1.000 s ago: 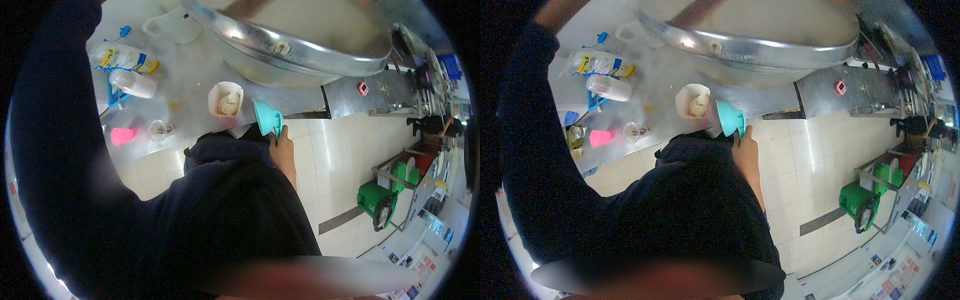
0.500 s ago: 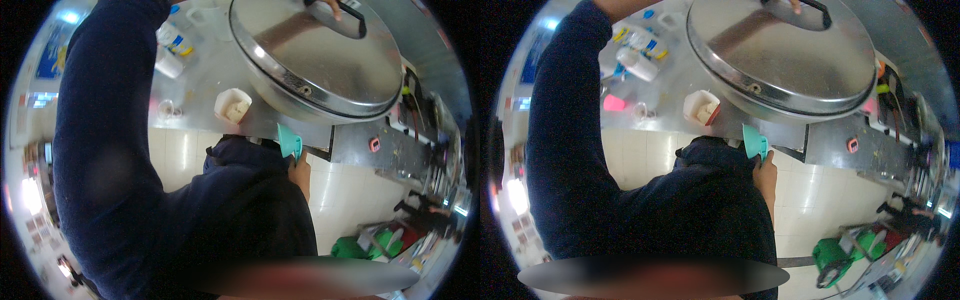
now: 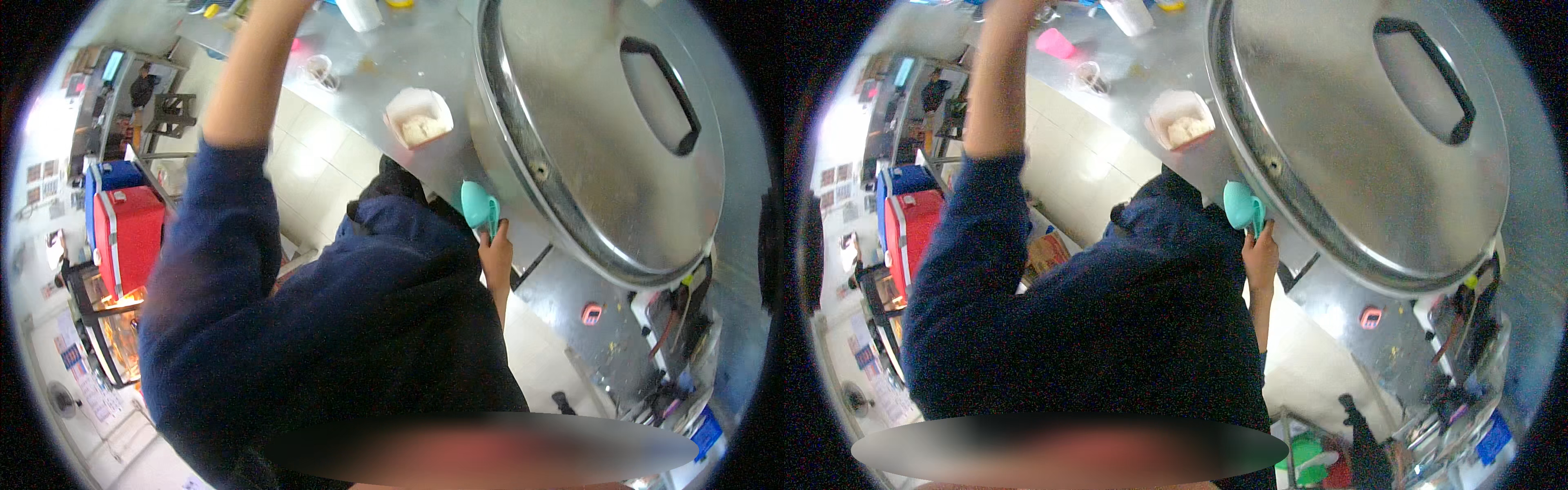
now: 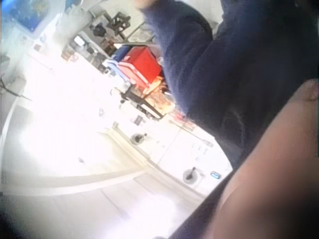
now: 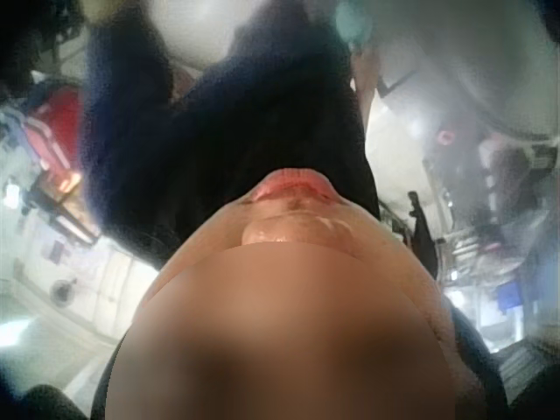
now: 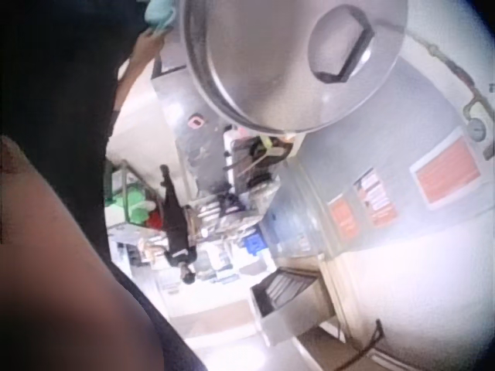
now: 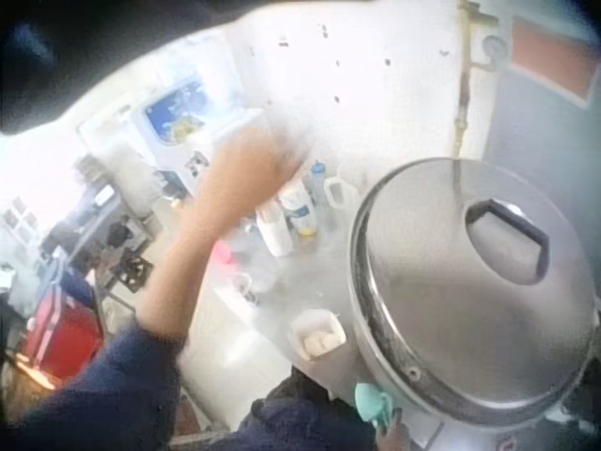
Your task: The person assembles a takeout meal by retrieving fried chicken from a display case, adding sauce from a refrigerated container, scooping rice into a container, and combining the items in a takeaway box. They handle receipts, plastic bags, and a container lid during the process.
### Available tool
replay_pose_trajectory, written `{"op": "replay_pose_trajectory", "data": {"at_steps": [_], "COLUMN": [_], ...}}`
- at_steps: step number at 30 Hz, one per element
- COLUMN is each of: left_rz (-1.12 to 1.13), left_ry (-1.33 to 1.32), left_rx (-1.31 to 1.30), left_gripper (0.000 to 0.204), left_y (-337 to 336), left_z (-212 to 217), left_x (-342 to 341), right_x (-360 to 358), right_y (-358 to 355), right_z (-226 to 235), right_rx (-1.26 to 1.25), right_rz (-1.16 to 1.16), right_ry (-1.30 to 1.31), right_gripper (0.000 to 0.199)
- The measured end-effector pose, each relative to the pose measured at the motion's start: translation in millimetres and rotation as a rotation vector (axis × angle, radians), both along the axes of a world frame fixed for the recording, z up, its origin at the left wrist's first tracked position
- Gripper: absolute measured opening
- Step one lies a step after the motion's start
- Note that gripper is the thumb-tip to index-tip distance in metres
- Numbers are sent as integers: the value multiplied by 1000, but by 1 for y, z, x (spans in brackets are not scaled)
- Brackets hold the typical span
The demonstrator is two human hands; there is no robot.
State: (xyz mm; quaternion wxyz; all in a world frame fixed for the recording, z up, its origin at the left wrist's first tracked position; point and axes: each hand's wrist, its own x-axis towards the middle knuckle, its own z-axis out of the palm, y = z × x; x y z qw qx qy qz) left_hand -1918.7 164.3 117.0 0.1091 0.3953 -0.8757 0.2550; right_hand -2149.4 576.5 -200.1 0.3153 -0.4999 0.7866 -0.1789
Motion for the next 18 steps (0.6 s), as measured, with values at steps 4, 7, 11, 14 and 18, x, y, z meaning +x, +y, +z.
{"op": "replay_pose_trajectory", "data": {"at_steps": [4,7,11,14,18], "left_rz": [187,140,550,703,558], "left_ry": [421,1011,1369,1608,1608], "left_rx": [1133,1306,678,684,782], "left_gripper": [47,47,42,50,54], "left_y": [96,167,201,201,227], "left_z": [-234,-347,-372,-373,-371], "left_x": [125,71,-27,-27,33], "right_x": [2,9,13,21,53], "right_y": [-22,-48,-70,-90,-116], "right_z": [-50,-88,-119,-122,-108], "right_rx": [-252,-272,-488,-361,-295], "right_rz": [144,82,206,371,595], "right_ry": [181,127,185,171,187], "right_gripper": [46,44,35,33,29]}}
